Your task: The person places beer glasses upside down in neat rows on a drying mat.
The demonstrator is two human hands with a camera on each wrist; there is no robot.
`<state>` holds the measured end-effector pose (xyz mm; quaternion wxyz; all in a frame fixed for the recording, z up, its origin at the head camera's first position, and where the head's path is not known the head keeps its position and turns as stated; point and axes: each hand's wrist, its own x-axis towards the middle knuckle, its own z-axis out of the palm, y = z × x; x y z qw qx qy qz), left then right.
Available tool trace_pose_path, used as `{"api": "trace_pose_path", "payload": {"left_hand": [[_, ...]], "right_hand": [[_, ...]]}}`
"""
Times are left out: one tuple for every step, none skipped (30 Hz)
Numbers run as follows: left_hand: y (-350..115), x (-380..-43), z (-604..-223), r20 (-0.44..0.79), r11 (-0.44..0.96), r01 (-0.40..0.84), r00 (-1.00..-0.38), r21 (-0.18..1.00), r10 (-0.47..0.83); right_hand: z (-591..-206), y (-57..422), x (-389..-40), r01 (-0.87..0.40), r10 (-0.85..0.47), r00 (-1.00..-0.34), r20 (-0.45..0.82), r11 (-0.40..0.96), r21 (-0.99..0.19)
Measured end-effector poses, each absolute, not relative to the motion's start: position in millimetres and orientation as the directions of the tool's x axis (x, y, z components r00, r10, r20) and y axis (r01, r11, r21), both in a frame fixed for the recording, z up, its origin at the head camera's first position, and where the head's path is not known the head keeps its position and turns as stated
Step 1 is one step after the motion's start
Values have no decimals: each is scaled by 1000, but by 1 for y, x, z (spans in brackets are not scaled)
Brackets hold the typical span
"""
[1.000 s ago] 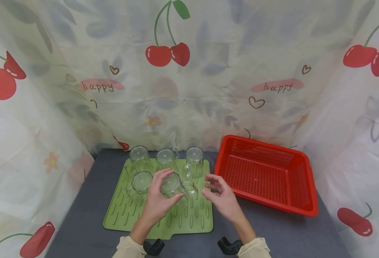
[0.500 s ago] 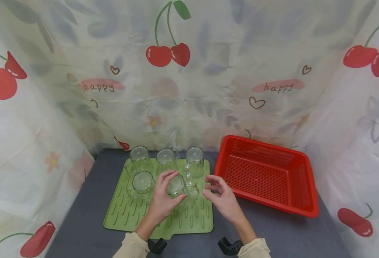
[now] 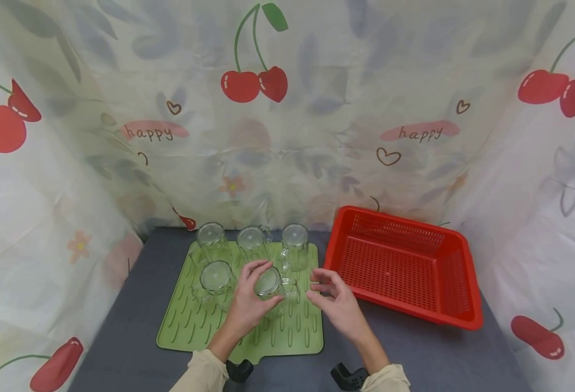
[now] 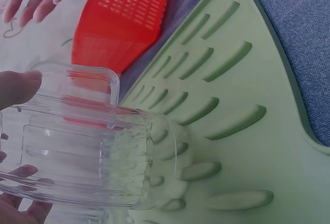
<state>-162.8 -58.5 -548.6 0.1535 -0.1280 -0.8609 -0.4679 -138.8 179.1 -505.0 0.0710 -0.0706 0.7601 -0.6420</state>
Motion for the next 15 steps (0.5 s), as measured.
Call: {"api": "trace_pose_path", "payload": {"left_hand": [[-59,-163,-549,379,528,361,-922,769,78],[-59,-163,-550,374,526,358,-924,771,80],[-59,-163,-550,371,525,356,-925,773,82],[-59,-163,-551,368,523,356,-926,775,85],[-59,-163,-551,365,524,355,-927,774,88],[-59,-163,-552,363,525,354,-927,773,91],[-60,-163,-552,361,528,354,-928,772,94],[-60,-164,-552,360,531,354,-928,770,96],[-60,-164,-552,359,533,353,-928,769,98],[-60,-164,-553,356,535,352,-929,768,100],[-60,-164,-553,354,538,351,-930,766,101],[-59,-165,-553,346,541,345,-932,767,103],[-59,-165,-554,337,545,338,-936,767,106],[-59,-166,-554,326,548,331,-939,768,110],[-59,-166,-555,314,554,324,-942,767,116]], "right_hand": [[-505,179,-139,-16,-201,-979,-18,165,-986],[-505,179,-138,-17,-204,-979,-17,162,-987],[-505,179,-138,-17,-206,-979,-16,159,-987],[-505,179,-138,-17,-206,-978,-16,157,-987],[-505,179,-138,-15,-207,-978,-17,154,-988],[-505,179,-138,-14,-207,-978,-19,153,-988],[-505,179,-138,-12,-207,-978,-21,153,-988],[-505,179,-138,-9,-207,-978,-22,151,-989],[-506,180,-138,-8,-206,-978,-23,149,-989],[-506,180,-138,-8,-206,-978,-23,149,-989],[-506,180,-138,-8,-207,-978,-23,148,-989],[-506,180,-138,-9,-207,-978,-22,147,-989],[-506,180,-138,-9,-208,-978,-22,145,-989],[-506,180,-138,-8,-207,-978,-22,144,-990],[-506,180,-138,-8,-208,-978,-22,143,-990]]}}
